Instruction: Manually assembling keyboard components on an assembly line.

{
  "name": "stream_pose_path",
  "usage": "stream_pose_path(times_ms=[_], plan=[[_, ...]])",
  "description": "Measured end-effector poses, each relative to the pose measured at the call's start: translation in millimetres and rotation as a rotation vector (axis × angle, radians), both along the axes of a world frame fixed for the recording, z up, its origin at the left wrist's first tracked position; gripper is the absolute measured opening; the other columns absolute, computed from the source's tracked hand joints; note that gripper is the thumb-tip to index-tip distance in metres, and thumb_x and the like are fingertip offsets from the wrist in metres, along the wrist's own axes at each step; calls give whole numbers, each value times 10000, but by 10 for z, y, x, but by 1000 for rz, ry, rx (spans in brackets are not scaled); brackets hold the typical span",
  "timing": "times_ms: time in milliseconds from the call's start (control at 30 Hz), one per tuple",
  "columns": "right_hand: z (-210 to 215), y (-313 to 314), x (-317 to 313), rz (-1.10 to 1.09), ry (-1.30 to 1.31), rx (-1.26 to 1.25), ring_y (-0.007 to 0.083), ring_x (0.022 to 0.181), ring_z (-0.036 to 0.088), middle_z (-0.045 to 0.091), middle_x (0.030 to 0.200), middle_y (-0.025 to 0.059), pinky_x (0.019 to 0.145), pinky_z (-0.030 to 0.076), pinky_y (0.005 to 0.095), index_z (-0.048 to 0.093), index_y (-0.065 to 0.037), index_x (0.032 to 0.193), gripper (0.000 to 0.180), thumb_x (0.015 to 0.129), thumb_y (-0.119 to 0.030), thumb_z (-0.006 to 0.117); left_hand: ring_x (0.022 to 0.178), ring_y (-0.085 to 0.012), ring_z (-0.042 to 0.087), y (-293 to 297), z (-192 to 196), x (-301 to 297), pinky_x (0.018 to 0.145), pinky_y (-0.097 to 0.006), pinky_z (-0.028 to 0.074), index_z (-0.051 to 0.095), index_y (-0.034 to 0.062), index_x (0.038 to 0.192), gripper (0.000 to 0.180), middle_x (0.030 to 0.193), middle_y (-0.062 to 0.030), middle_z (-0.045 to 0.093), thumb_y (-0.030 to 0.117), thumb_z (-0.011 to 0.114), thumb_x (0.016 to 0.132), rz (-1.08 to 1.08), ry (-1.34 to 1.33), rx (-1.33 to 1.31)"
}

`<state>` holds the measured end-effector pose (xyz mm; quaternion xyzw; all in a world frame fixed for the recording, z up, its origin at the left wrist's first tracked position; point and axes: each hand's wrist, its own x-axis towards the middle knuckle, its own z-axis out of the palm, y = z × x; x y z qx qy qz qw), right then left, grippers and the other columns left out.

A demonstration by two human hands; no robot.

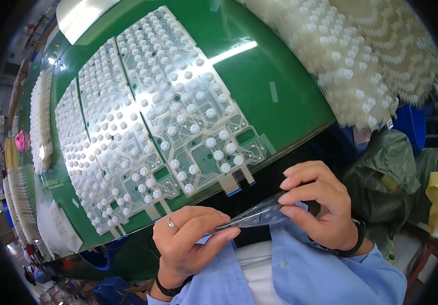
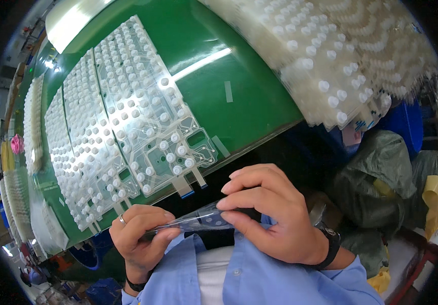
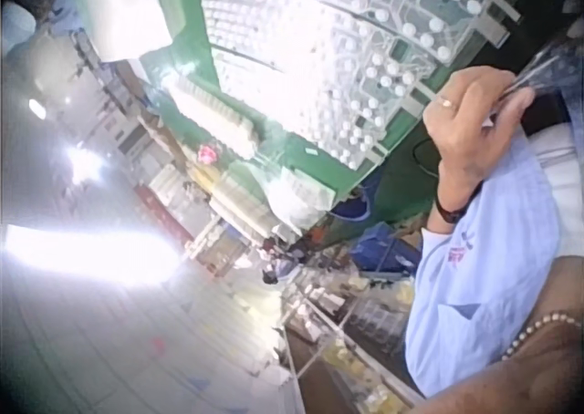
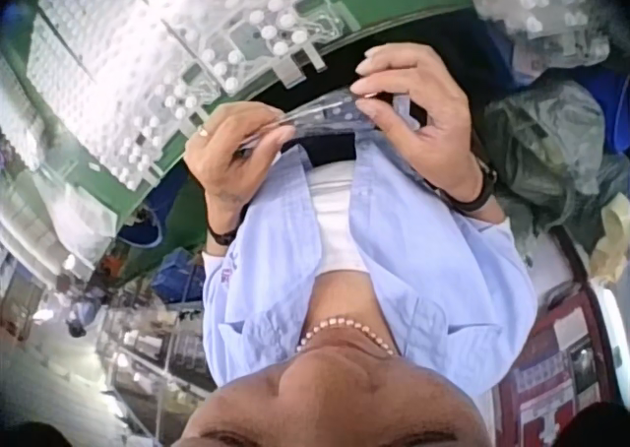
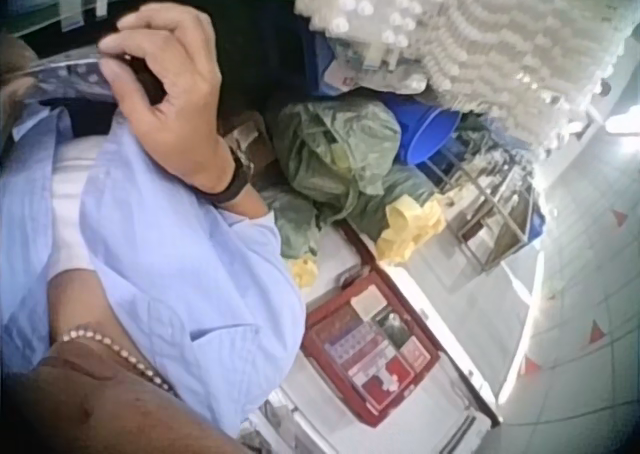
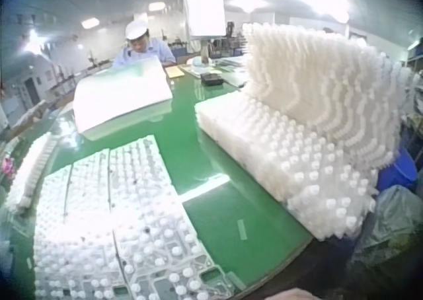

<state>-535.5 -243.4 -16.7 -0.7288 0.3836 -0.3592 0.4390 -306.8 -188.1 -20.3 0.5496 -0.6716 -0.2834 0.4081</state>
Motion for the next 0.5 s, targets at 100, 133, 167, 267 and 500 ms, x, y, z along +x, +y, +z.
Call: stream_pose_path(times_ms=[100,133,167,267,500], plan=[[-1,-47,-37,-5,0,-108,292,961,602,639,994,92,814,475,353,691,-63,903,204,725,30,726,640,-182,646,-25,35,-19,548,-253,485,665,-3,779,212,728,-106,676,143,801,707,0,3,95],[24,-73,-39,3,-20,-142,293,950,605,643,977,93,804,478,349,690,-62,904,204,726,33,724,631,-184,643,-33,38,-15,549,-254,486,665,-3,778,214,730,-110,675,147,802,708,9,-6,94],[31,-101,-42,10,-39,-176,293,939,608,647,959,94,793,482,345,690,-60,904,204,727,36,721,623,-186,640,-47,40,-8,549,-256,486,665,-2,778,217,732,-113,674,151,803,709,17,-14,92],[-6,-208,-82,-36,-161,-73,259,859,622,656,883,93,742,489,324,688,-52,901,187,744,48,700,650,-209,642,-87,56,-14,585,-277,497,666,16,770,243,769,-113,678,195,813,697,34,-1,102],[-86,-531,181,-81,-20,215,92,681,563,623,817,59,563,423,212,659,-1,895,66,832,12,644,1003,-278,628,-315,-64,-109,759,-361,466,672,97,746,272,976,-43,708,304,804,631,-156,-364,-115]])
